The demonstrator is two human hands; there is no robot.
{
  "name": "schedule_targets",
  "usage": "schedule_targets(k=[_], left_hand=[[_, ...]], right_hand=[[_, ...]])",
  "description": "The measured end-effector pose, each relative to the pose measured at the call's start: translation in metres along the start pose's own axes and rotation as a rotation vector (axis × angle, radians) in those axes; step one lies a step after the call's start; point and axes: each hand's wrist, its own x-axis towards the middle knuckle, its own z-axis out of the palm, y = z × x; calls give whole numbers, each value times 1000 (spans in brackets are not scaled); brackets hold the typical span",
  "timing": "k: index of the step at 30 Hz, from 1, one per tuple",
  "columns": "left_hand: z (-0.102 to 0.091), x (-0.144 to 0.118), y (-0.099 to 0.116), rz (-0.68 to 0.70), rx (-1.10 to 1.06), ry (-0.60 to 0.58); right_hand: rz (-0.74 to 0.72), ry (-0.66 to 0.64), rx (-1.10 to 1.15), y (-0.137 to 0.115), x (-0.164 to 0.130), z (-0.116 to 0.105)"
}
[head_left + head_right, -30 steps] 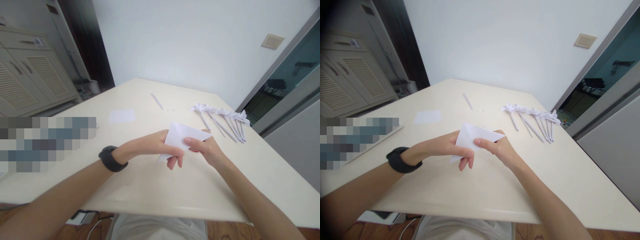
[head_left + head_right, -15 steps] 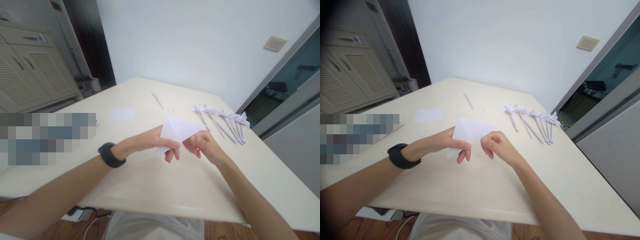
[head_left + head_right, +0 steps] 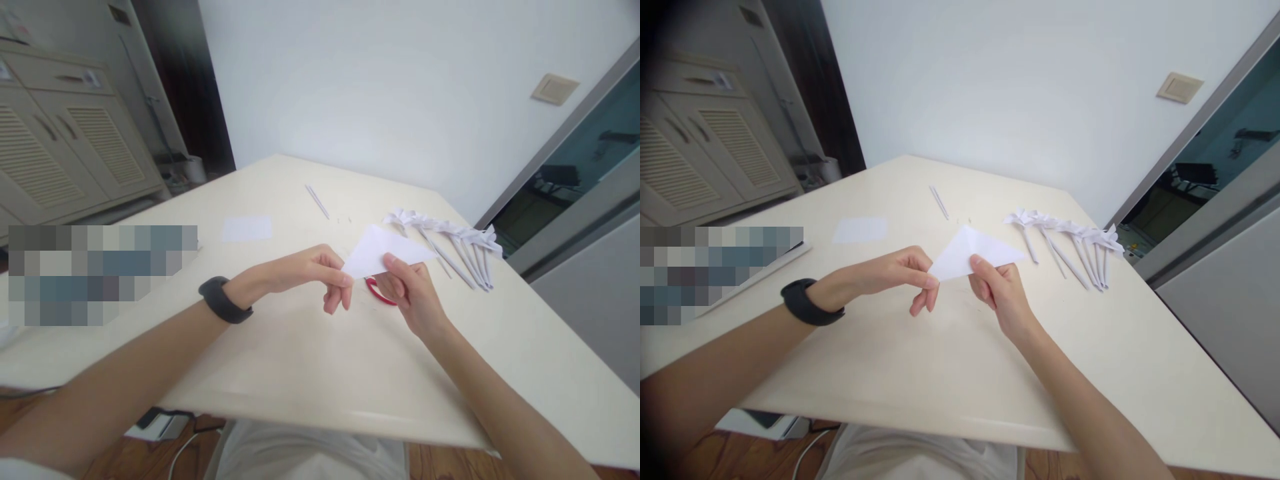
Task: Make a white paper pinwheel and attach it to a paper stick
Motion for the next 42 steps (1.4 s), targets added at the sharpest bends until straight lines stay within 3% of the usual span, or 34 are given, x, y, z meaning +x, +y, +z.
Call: schedule_targets(k=[4,8,12,16,20,25,32,38,42], left_hand=[[-8,-4,2,32,-10,30],[-4,-1,0,43,48,78],[10,7,-1,36,13,119],[15,10,3,50,-7,351],[10,8,4,76,-6,502],[7,7,4,69,19,526],[6,12,-6,-61,188,548],[6,16,-25,-27,504,647],[8,20,-35,-55,566,622]], right_hand=[[-49,92,58,-10,4,-12],[-70,135,46,-10,8,-21],[13,29,-92,-1,7,-18],[44,-104,-263,-2,3,-12],[11,-113,-374,-7,2,-12],[44,-167,-458,-7,6,-17],[-34,70,-463,-9,12,-27],[7,256,-705,4,21,-43],[55,324,-745,16,24,-51]])
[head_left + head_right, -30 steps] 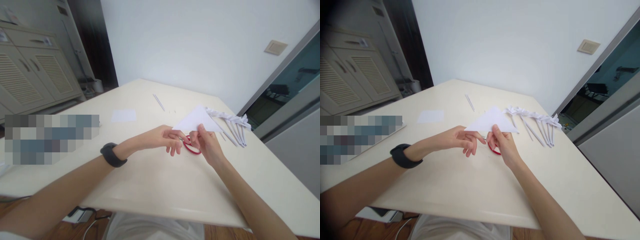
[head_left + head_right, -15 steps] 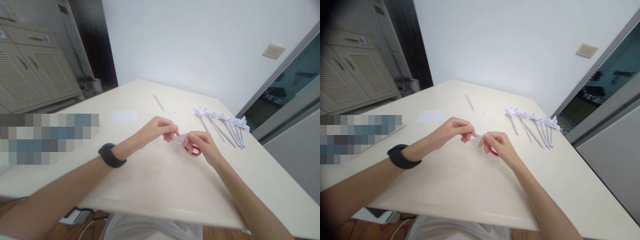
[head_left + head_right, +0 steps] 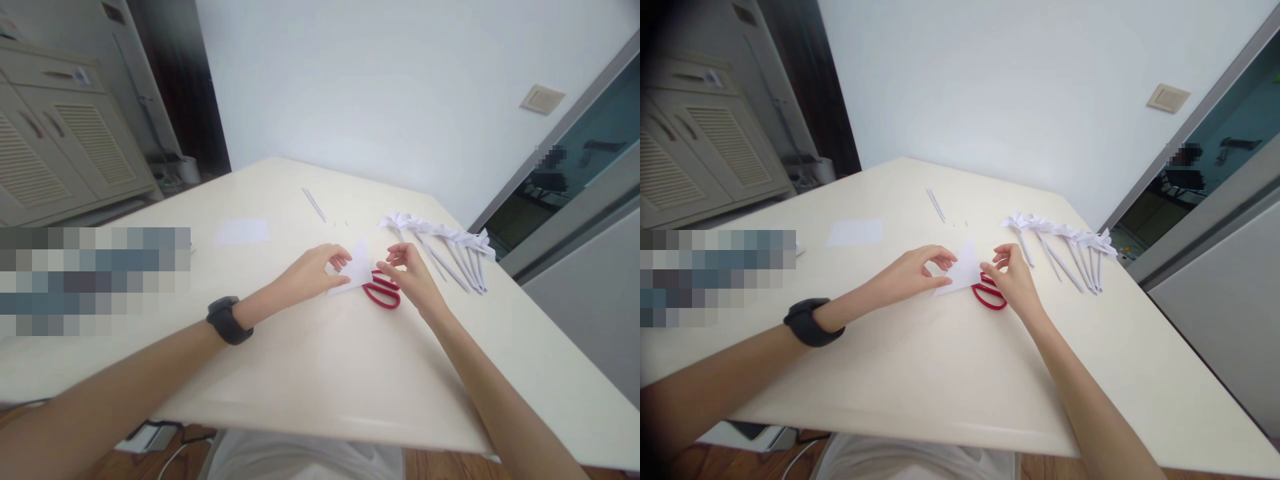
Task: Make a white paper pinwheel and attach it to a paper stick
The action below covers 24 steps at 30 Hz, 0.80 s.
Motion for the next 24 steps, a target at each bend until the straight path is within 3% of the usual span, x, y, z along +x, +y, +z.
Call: schedule_targets(k=[14,19,24], left_hand=[[12,-3,-14,-80,105,-52],[16,-6,-18,-24,142,-68],[18,-2,-25,-44,18,-49]], right_hand=[[-92,-211,-271,28,5,19],[-100,-251,-261,24,3,21],[-3,-232,-142,21,3,19]])
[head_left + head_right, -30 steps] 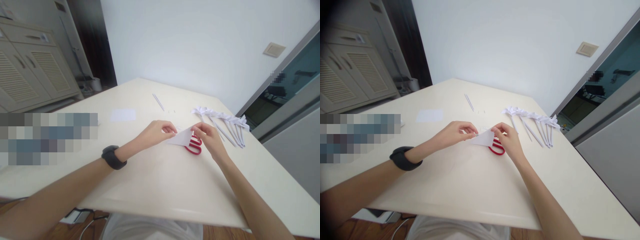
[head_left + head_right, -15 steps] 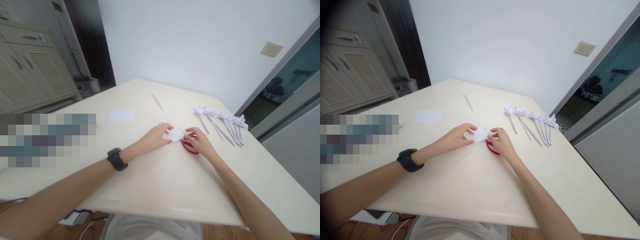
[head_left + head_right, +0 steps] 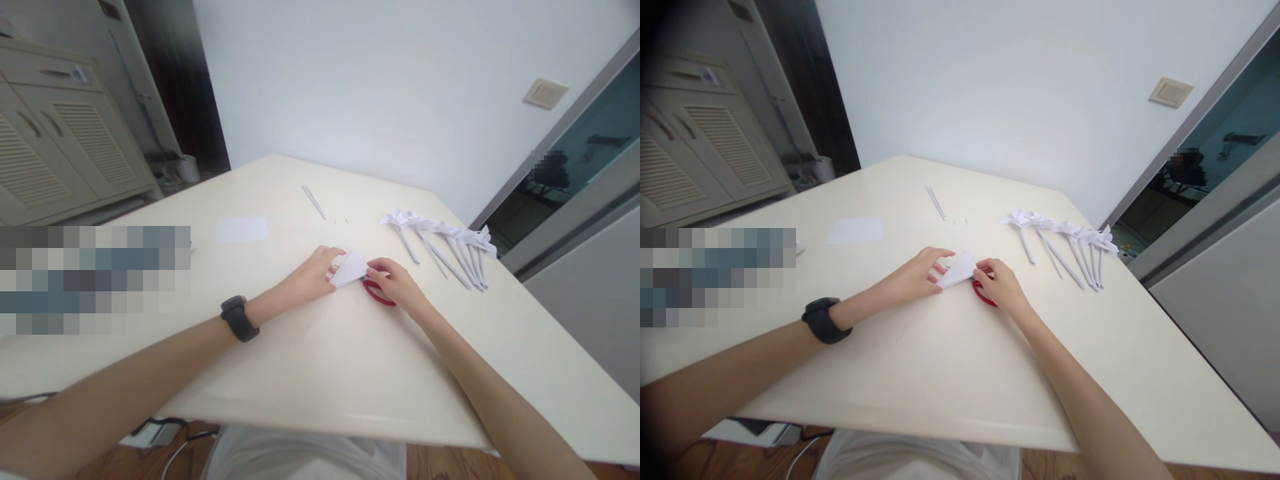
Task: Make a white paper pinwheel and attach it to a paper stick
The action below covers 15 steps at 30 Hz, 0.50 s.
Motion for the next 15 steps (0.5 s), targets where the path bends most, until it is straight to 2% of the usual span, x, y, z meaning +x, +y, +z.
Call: schedule_targets(k=[4,9,15], left_hand=[[-1,5,-1,-55,-47,24],[-7,7,-6,-66,-9,27],[-13,9,-9,-89,232,6]], right_hand=[[59,-21,123,-5,-1,-2],[115,-37,193,-10,-3,-2],[128,-19,200,-5,-2,-3]])
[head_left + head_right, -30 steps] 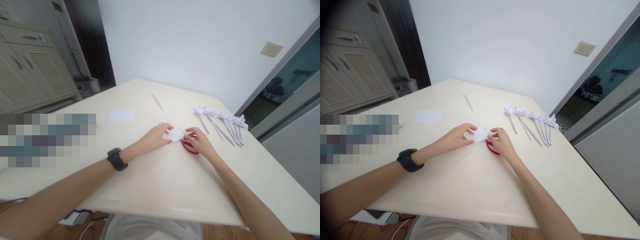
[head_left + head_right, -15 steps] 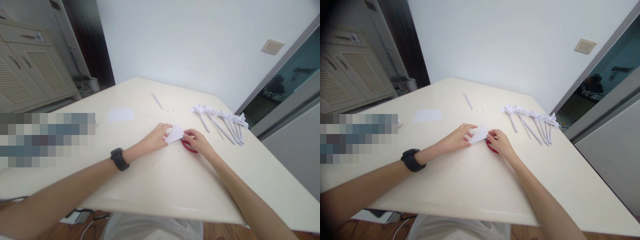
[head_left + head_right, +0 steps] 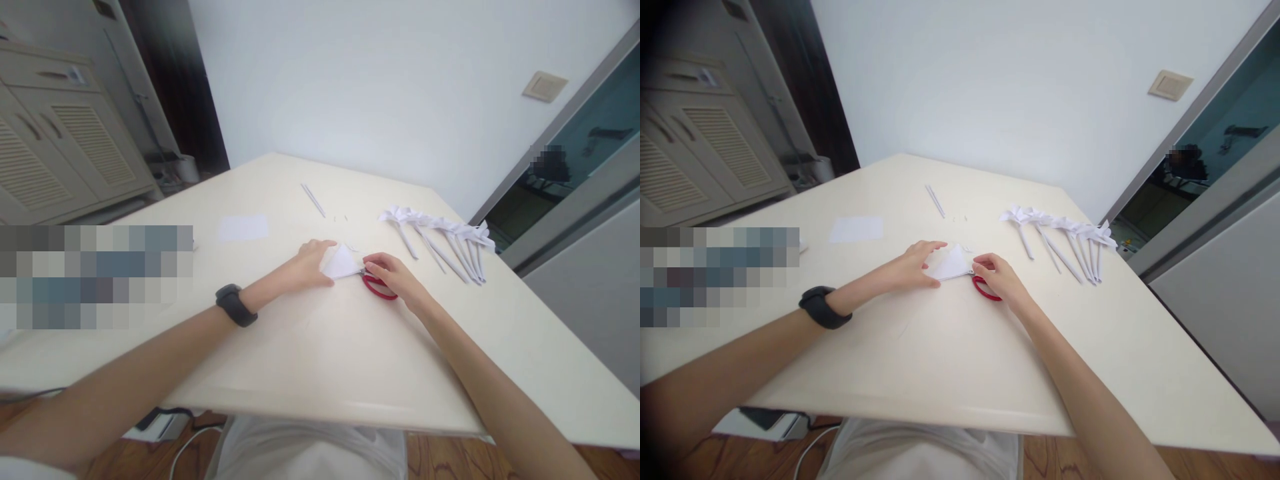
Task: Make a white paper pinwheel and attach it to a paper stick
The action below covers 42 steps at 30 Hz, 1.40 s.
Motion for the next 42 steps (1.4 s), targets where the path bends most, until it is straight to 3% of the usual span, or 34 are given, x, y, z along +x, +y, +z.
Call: schedule_targets(k=[4,8,12,16,23,27,32,37,42], left_hand=[[0,-1,5,92,154,88],[4,-4,10,268,335,173],[7,-1,21,444,455,218],[7,6,33,538,535,190],[0,14,28,618,544,135],[-1,27,17,699,489,112],[-2,64,5,825,487,26],[-9,95,9,796,540,27],[-19,105,15,860,555,-24]], right_hand=[[-61,51,-42,3,3,-2],[-238,160,-138,-1,5,-1],[-643,170,-548,-18,8,10],[-798,142,-844,-35,15,29],[-910,236,-1048,-32,27,41],[-1007,169,-1072,-28,35,29],[-1062,60,-1124,-24,63,12],[-1050,106,-1145,-25,87,-6],[-1073,43,-1133,-30,93,-20]])
